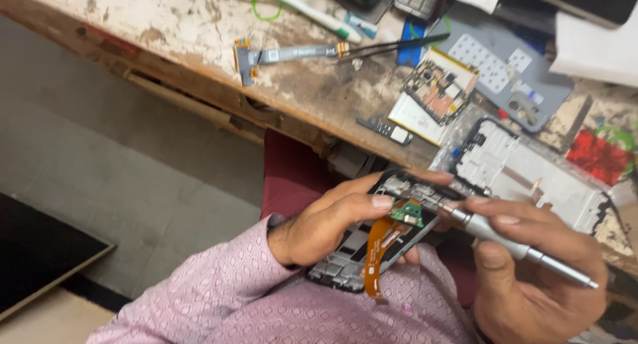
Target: The person assembles internal components into a mobile phone chassis, using a screwdriver to secure parts and tweezers to position small elements.
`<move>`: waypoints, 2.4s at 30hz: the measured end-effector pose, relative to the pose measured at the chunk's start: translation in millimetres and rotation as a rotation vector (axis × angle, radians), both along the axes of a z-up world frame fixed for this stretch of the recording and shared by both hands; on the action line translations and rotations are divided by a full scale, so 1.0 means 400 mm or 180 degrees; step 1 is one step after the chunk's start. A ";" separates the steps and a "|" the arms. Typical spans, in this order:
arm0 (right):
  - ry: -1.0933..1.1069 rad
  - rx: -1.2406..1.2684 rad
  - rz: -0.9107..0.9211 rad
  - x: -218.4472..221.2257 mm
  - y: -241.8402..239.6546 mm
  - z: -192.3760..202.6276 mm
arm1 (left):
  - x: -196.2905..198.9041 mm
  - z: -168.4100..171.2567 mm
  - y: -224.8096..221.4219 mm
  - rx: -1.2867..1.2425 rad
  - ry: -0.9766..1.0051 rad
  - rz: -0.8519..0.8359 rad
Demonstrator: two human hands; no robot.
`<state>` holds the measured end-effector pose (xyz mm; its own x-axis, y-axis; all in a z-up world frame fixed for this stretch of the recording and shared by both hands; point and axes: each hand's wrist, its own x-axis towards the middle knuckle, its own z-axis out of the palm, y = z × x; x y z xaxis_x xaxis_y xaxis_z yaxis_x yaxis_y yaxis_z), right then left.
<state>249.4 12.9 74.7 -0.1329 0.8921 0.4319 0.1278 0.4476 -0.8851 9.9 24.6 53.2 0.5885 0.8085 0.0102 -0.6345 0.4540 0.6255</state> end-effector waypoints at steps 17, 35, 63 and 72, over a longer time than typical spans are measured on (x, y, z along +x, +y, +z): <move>-0.3964 0.2356 0.0934 -0.233 0.411 0.278 | -0.077 -0.043 -0.055 -0.0207 -0.0511 0.0639; -0.4170 0.2334 0.1951 -0.296 0.504 0.189 | -0.115 -0.066 -0.052 -0.0348 -0.0584 0.0735; -0.3605 0.1593 0.1159 -0.333 0.533 0.199 | -0.095 -0.093 -0.031 -0.0403 -0.0935 0.0724; -0.3113 0.0624 0.0726 -0.269 0.430 0.217 | -0.083 -0.081 -0.028 -0.0358 -0.0848 0.0657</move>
